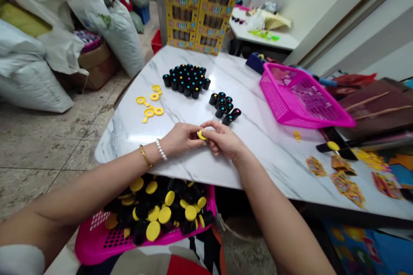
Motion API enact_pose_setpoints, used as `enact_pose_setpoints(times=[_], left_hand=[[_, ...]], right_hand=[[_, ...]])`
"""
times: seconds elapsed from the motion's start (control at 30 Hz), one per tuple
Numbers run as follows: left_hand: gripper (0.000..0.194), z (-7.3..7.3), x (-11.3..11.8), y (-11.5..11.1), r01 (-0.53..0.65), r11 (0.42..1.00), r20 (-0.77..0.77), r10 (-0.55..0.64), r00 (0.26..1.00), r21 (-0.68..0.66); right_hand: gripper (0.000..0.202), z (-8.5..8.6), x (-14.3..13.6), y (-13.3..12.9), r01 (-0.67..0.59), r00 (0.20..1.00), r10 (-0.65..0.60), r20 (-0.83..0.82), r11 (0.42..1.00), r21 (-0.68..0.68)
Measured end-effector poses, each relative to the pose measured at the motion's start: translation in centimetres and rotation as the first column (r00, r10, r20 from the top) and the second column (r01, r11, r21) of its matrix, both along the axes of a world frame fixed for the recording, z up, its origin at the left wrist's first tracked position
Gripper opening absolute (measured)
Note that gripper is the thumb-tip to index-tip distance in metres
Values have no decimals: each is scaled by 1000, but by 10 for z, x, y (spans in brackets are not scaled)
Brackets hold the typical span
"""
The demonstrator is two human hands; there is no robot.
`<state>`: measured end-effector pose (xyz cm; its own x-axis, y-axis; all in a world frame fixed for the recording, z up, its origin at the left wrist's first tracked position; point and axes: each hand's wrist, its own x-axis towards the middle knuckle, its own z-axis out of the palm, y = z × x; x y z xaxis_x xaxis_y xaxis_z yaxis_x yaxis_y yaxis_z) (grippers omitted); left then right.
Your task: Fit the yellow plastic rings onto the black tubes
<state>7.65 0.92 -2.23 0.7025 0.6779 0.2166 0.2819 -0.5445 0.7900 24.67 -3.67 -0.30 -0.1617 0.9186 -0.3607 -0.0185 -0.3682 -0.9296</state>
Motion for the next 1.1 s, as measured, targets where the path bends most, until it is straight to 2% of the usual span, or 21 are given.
enact_pose_setpoints(times=[0.17,0.23,0.3,0.4,0.5,0.63,0.7,0.87,1.1], left_hand=[[18,-2,-1,1,-12,999,7,12,1000,34],[17,-2,-1,0,-15,999,8,14,1000,34],[16,-3,-1,0,-18,999,9,17,1000,30],[12,-1,-1,0,-10,999,-3,10,1000,31],[13,0,0,0,1,999,-16,0,1000,33],[16,1,0,1,9,1000,-10,-9,1000,24],[16,2,0,1,18,1000,-11,-18,1000,12],[16,2,1,1,31,999,-17,-31,999,8],[17,0,2,-1,39,999,-5,-39,999,20]], right_hand=[[44,-2,-4,-11,56,997,-67,50,978,202],[43,-4,-9,-16,64,988,-102,119,955,289],[36,-7,-13,-19,108,965,-184,186,927,359],[30,-12,-16,-20,240,922,-341,185,876,418],[33,-10,-16,-16,277,906,-375,199,878,391],[42,-3,-15,-8,212,917,-279,283,946,245],[39,-1,-13,-7,169,935,-225,275,963,211],[24,-4,-5,-16,164,967,-204,154,957,238],[19,-5,-8,-18,213,967,-239,88,949,233]])
